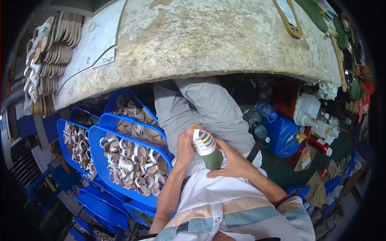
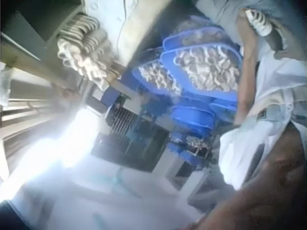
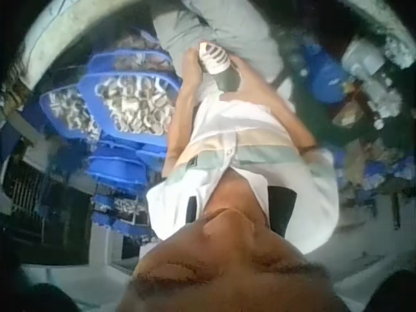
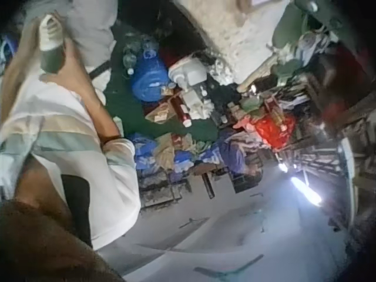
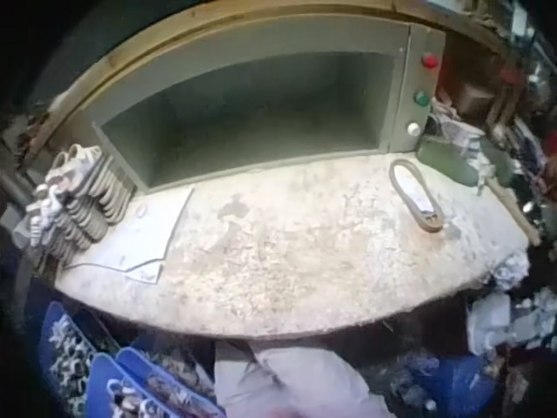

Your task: The person places shoe components into a heating chamber, opens a bottle, and wraps shoe straps around a shoe mold by hand.

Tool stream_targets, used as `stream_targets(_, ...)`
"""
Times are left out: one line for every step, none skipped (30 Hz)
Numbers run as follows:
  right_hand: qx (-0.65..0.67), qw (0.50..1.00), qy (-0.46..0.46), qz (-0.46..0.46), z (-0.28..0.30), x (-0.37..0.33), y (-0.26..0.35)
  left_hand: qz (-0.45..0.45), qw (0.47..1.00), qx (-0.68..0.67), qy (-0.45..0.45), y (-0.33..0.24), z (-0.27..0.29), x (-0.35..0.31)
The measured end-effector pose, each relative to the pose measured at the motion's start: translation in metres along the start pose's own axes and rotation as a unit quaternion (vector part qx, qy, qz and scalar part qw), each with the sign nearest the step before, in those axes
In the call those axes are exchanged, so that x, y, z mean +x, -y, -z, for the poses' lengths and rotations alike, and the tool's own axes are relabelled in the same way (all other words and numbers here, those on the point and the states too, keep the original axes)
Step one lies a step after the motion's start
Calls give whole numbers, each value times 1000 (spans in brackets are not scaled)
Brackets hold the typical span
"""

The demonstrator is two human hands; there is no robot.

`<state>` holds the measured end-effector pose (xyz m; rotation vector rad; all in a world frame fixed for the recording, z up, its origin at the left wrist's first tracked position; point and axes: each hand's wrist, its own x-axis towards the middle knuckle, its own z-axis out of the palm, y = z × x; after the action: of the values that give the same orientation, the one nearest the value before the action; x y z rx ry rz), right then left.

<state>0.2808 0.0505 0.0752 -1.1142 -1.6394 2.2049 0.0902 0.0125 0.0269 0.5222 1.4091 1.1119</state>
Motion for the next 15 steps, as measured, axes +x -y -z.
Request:
stream_targets(2, 1000, -23, -7, 1, 1, -1, 18, 999, 37, 3, -3, 2, 4)
stream_targets(5, 999, -45, -12, 3, 3, -3, 11, 999, 35, 21, -7, 2, 7)
stream_targets(-13, 999, -25, 16, 8, 7, -5, 15, 999, 19, 31, -13, 2, 9)
stream_targets(-20, 999, -17, 23, 12, 10, -6, 17, 999, 3, 41, -22, 2, 11)
stream_targets(5, 999, -14, 44, 16, 12, -7, 7, 999, 0, 33, -33, 2, 14)
stream_targets(30, 997, -10, 64, 19, 14, -5, 11, 996, -63, 60, -44, 1, 17)
stream_targets(93, 993, 4, 78, 21, 17, -1, 13, 988, -124, 88, -52, 2, 21)
stream_targets(85, 993, 15, 85, 23, 21, 7, 0, 989, -127, 79, -53, 5, 26)
stream_targets(171, 983, 27, 64, 26, 23, 20, -6, 989, -120, 88, -53, 7, 32)
stream_targets(256, 965, 38, 41, 28, 25, 28, -12, 989, -113, 97, -55, 8, 37)
stream_targets(252, 964, 40, 79, 31, 31, 14, -36, 986, -138, 85, -63, -4, 44)
stream_targets(245, 965, 50, 81, 28, 36, 19, -46, 986, -142, 77, -67, -9, 48)
stream_targets(300, 952, 32, 59, 23, 41, 24, -52, 980, -182, 68, -69, -13, 53)
stream_targets(354, 935, 8, 35, 20, 42, 29, -56, 971, -224, 62, -74, -18, 55)
stream_targets(333, 942, -8, 43, 19, 45, 22, -50, 961, -262, 68, -84, -24, 55)
